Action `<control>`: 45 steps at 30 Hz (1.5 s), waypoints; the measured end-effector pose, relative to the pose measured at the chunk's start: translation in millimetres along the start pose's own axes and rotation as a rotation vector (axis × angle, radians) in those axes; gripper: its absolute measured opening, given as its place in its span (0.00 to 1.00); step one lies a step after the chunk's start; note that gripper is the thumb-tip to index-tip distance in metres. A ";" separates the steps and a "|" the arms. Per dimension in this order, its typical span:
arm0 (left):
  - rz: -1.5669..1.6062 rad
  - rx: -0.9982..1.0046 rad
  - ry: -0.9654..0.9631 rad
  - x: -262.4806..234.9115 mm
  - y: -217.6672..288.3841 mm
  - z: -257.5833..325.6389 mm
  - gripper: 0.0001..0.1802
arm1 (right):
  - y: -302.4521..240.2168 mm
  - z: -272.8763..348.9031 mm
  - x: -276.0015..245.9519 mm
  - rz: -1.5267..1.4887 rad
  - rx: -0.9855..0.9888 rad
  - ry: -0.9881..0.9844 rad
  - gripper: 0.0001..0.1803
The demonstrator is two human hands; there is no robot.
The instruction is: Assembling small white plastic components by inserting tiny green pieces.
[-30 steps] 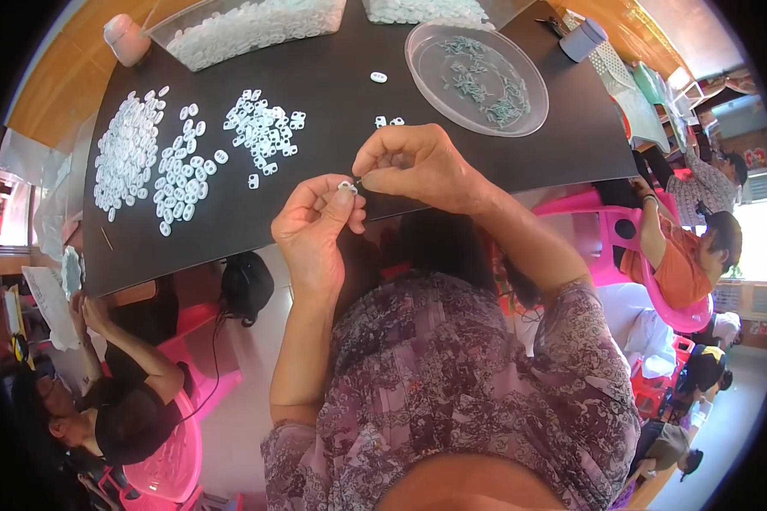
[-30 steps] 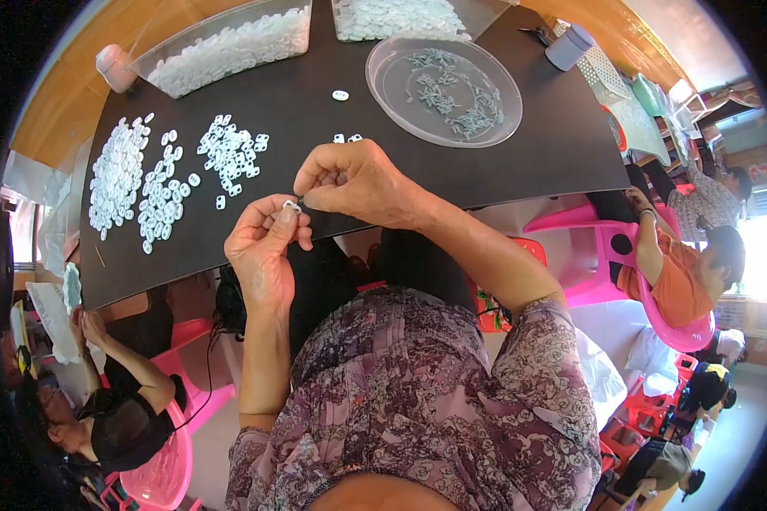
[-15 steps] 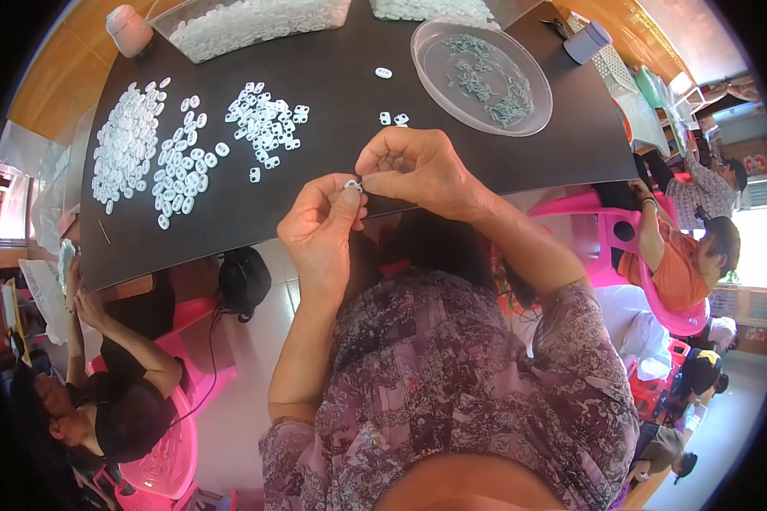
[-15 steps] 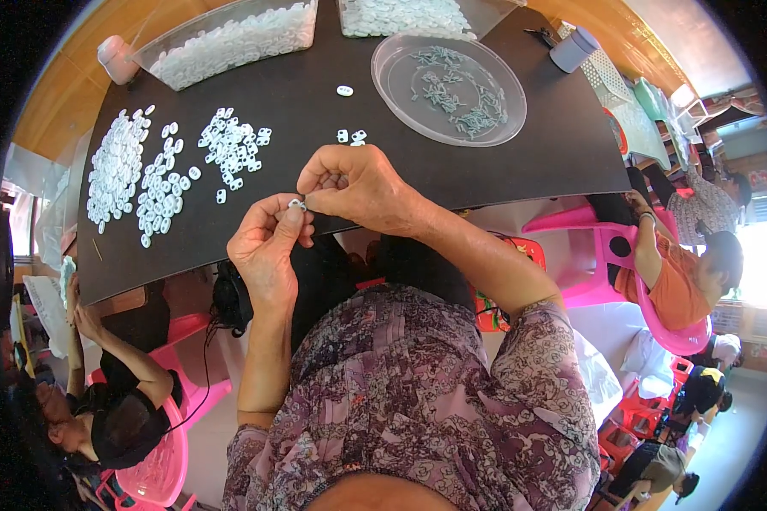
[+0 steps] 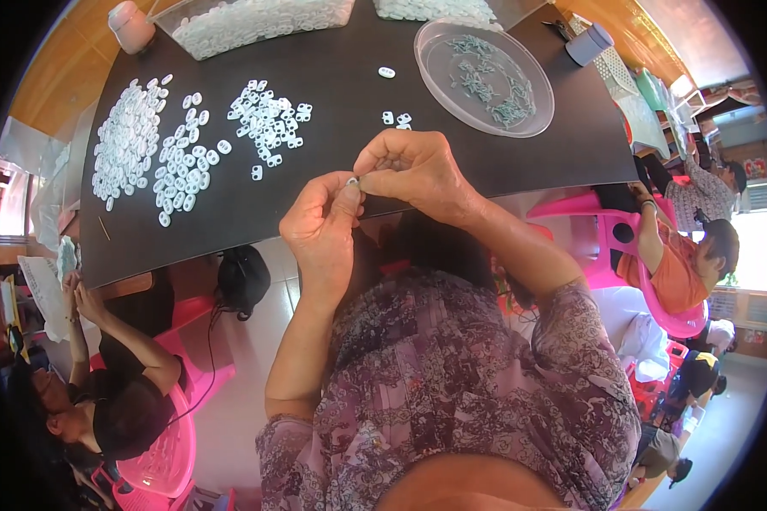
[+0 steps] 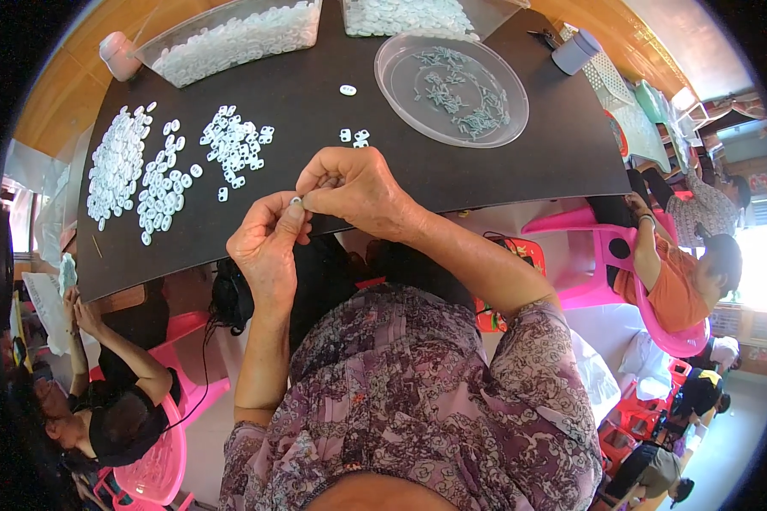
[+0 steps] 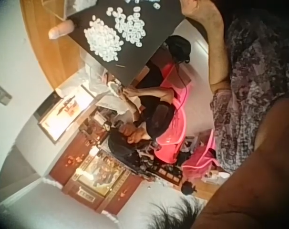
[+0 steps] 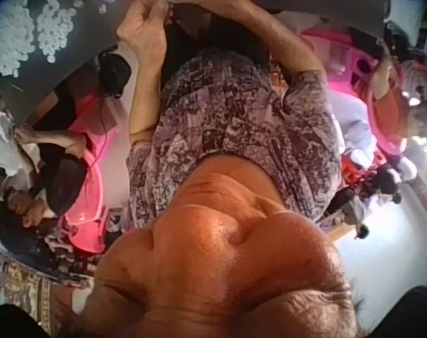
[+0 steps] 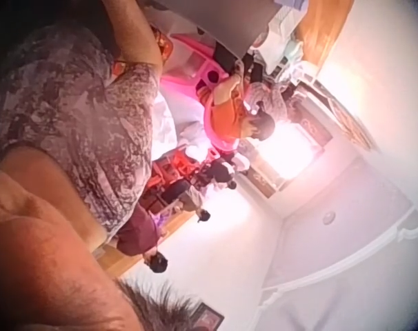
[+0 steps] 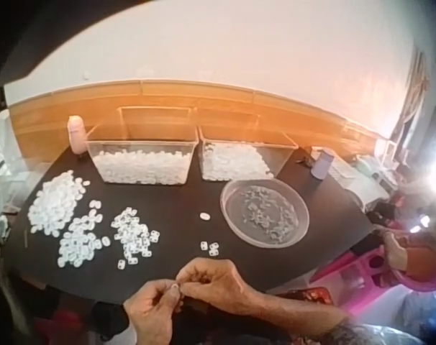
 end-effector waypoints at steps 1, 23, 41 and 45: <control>-0.010 -0.004 -0.005 0.5 0.6 -0.5 0.05 | -0.7 -0.9 0.1 -0.009 -0.003 -0.005 0.06; 0.232 -0.084 -0.002 -10.0 -14.8 -17.7 0.07 | -9.8 -71.0 -73.5 1.134 -0.543 0.020 0.06; 0.262 -0.082 -0.037 -13.1 -17.8 -16.6 0.07 | 26.7 -94.8 -48.5 1.171 -0.322 -0.315 0.06; 0.260 -0.096 -0.023 -13.5 -18.2 -17.1 0.07 | 8.3 -66.3 -40.1 0.556 -0.135 -0.141 0.09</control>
Point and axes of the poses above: each hand's wrist, its own z-axis away from the middle knuckle, its own x-axis out of the palm, y = z × x, the point moved 7 cm from there along -z, towards the middle knuckle, and after that the axes turned 15 degrees about -x, right-handed, at the moved point
